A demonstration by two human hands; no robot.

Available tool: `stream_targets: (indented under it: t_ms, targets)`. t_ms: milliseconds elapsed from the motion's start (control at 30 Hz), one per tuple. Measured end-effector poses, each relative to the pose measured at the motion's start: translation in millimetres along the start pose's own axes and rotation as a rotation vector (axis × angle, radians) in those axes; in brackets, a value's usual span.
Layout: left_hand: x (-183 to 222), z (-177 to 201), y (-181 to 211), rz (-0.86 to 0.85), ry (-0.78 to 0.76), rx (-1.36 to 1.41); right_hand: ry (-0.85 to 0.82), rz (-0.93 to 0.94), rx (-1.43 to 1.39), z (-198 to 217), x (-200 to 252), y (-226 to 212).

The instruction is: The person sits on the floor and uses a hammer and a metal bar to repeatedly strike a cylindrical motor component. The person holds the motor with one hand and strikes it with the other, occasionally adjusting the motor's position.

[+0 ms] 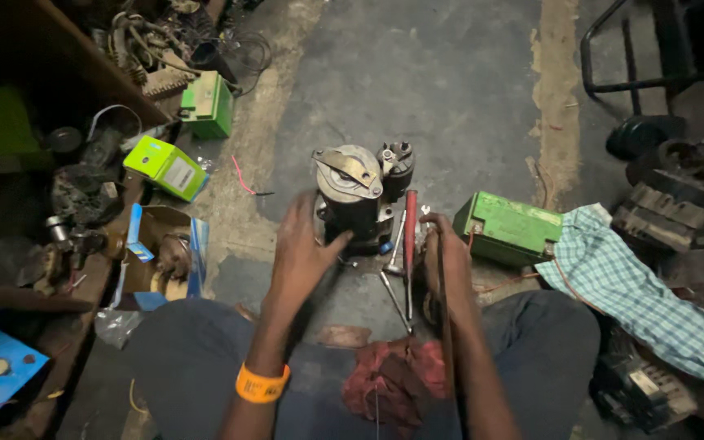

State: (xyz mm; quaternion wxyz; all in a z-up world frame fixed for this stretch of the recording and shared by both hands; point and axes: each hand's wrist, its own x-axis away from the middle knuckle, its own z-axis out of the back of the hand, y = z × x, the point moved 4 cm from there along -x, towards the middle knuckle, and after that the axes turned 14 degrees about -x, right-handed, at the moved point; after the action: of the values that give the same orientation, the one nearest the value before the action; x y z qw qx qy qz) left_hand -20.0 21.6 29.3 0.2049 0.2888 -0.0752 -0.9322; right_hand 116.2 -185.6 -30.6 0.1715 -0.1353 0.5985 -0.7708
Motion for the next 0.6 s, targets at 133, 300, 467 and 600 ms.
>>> stream_targets:
  t_ms: [133,300,467,600]
  targets:
    - [58.5,-23.2,5.8,0.539,-0.496,0.754,-0.032,0.191,0.060,1.6,-2.1,-14.8]
    - [105.3,-52.1,75.3,0.594,-1.117,1.237,-0.043,0.213,0.190,-4.6,5.3,-22.5]
    - [107.2,-36.8,102.0,0.487,-1.180,1.438,-0.065,0.272,0.175,-3.4,6.8,-35.1]
    - [107.7,-33.1,101.5,0.504,-1.090,1.468,-0.023,0.230,0.152,0.8,7.8,-32.8]
